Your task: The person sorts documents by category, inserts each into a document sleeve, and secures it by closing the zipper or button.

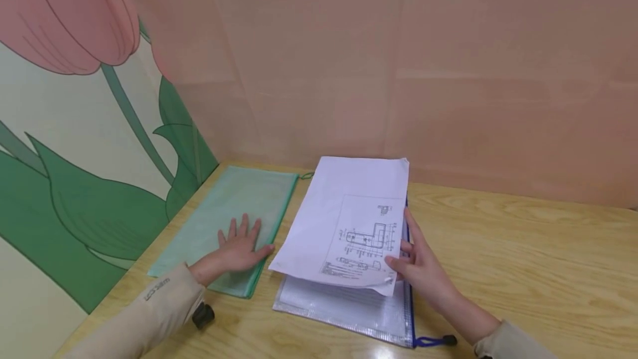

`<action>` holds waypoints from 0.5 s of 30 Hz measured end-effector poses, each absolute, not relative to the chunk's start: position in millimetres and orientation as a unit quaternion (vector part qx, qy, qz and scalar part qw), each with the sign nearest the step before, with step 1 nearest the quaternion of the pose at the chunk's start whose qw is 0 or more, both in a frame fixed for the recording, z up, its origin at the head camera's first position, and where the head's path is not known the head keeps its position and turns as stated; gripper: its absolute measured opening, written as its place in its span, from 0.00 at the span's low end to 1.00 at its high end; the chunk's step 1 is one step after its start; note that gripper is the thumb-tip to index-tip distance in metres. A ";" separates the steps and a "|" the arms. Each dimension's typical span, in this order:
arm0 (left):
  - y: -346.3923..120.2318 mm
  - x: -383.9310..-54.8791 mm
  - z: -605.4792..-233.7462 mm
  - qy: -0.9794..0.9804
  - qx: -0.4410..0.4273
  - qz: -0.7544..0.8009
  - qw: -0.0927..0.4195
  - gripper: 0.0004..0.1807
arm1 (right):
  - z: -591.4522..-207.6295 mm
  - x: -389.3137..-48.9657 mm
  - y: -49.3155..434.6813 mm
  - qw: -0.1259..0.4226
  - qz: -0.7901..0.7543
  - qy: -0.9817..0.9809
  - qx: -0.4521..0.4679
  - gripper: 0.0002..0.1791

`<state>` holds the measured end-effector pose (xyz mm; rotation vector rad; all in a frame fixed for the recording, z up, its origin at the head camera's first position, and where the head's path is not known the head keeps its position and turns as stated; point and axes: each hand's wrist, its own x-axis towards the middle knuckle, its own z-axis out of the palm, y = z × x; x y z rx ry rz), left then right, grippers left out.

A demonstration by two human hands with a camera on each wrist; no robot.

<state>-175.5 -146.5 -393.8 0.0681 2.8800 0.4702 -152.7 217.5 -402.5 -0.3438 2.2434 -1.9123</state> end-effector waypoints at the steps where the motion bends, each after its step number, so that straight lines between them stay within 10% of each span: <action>1: -147.1 -176.0 -394.3 0.980 0.023 0.159 0.113 0.43 | -402.4 -152.6 217.4 0.087 -0.642 0.753 -0.112 0.55; 15: -149.7 -176.6 -404.9 0.978 0.017 0.171 0.119 0.42 | -401.6 -151.3 216.9 0.100 -0.642 0.754 -0.099 0.55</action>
